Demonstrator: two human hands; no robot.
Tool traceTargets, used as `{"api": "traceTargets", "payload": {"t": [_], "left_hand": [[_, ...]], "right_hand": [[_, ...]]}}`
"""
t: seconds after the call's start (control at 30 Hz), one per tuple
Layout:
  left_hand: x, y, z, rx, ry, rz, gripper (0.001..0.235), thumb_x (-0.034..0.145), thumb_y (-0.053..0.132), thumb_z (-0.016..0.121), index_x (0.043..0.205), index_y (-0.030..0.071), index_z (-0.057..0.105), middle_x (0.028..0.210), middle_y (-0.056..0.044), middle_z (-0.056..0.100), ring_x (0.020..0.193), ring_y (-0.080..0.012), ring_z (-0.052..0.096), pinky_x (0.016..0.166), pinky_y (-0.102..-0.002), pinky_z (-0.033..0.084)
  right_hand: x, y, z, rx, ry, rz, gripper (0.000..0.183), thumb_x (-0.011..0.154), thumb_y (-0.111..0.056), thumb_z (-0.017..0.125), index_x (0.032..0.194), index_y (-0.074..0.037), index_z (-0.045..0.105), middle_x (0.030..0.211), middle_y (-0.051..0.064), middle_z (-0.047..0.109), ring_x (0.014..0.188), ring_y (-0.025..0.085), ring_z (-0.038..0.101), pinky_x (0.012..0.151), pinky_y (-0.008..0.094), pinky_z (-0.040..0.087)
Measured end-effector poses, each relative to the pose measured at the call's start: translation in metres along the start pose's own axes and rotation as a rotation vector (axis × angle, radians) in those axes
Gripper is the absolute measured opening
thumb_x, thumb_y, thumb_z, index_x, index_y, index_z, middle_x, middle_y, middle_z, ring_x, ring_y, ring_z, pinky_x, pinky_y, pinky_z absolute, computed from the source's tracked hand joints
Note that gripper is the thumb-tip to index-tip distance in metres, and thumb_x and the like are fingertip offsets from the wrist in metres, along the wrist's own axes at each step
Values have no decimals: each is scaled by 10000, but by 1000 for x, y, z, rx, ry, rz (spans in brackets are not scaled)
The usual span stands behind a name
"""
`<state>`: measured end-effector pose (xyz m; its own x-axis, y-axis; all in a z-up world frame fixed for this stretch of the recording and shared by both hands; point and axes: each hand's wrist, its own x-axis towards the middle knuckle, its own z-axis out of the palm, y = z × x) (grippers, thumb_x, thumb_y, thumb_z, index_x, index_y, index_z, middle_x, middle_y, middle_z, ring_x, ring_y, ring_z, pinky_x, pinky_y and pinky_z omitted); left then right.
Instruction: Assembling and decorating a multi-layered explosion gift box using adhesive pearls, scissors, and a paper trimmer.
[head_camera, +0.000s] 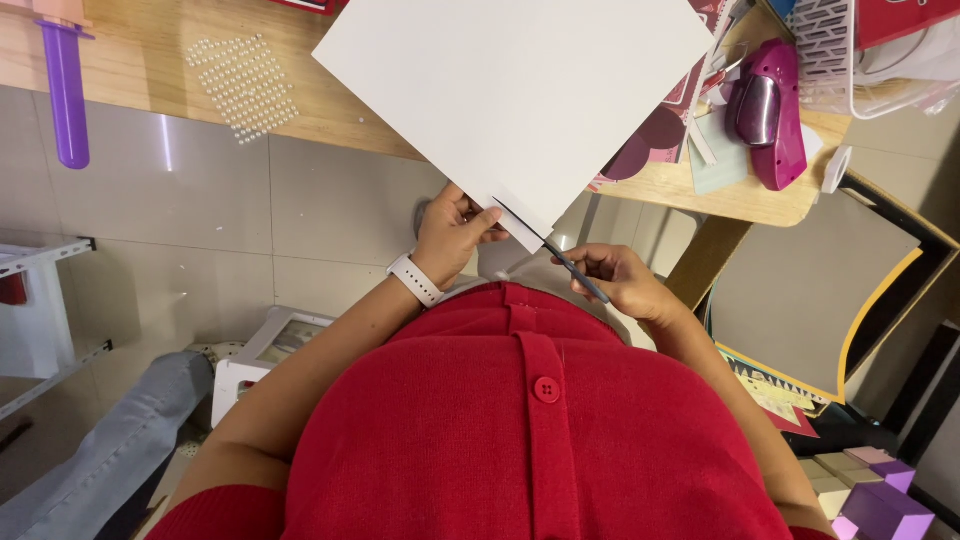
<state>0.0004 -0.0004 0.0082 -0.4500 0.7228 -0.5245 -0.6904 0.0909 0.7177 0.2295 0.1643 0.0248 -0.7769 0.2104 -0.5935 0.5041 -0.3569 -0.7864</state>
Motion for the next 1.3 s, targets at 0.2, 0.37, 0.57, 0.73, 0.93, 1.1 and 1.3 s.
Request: {"api": "traceTargets", "payload": {"t": [0.2,0.37,0.57,0.73,0.93,1.1,1.3], "left_hand": [[0,-2,-1,5,6,4,263,952,-46,644,1175,2,513,893,-117,611,806,-245,742,719,-416,718],[0,0,-1,13,1,-2,274,954,-50,630,1195,3,512,891,-110,612,808,-229,735,730,-400,716],[0,1,-1,11,-12,1,283,958,-52,626,1208,4,507,894,-114,615,808,-231,736,732,-402,717],[0,0,-2,12,-12,-9,282,957,-50,628,1207,11,513,906,-115,620,820,-233,736,737,-406,717],[1,2,0,11,2,-25,268,968,-33,617,1209,9,507,921,-117,616,831,-238,733,740,-421,713],[9,-12,-7,-11,106,-65,190,1043,97,536,1210,6,541,955,-127,615,835,-255,737,698,-407,706],[16,-7,-22,219,344,-62,291,1066,213,528,1273,23,605,1080,-127,628,967,-176,632,778,-364,622]], "right_hand": [[-1,-1,0,19,-11,2,425,800,21,776,1198,131,676,694,161,671,508,182,605,528,285,490],[-1,-5,0,2,-35,-6,419,811,44,756,1213,128,672,693,160,681,506,179,607,519,280,494],[1,2,-1,24,-23,-7,420,805,45,767,1203,136,672,677,167,675,487,183,610,502,278,493],[2,2,0,24,-17,-11,424,801,44,772,1204,133,673,675,170,675,479,182,606,493,281,485],[3,-2,2,11,-15,-3,422,801,47,773,1201,135,670,665,165,662,475,185,601,490,286,485],[5,-2,4,25,-27,1,409,813,44,769,1197,143,667,650,162,654,466,189,611,474,279,486],[1,-50,-20,-9,-168,78,325,784,-3,788,1074,128,723,594,141,630,434,187,613,441,285,497]]}}
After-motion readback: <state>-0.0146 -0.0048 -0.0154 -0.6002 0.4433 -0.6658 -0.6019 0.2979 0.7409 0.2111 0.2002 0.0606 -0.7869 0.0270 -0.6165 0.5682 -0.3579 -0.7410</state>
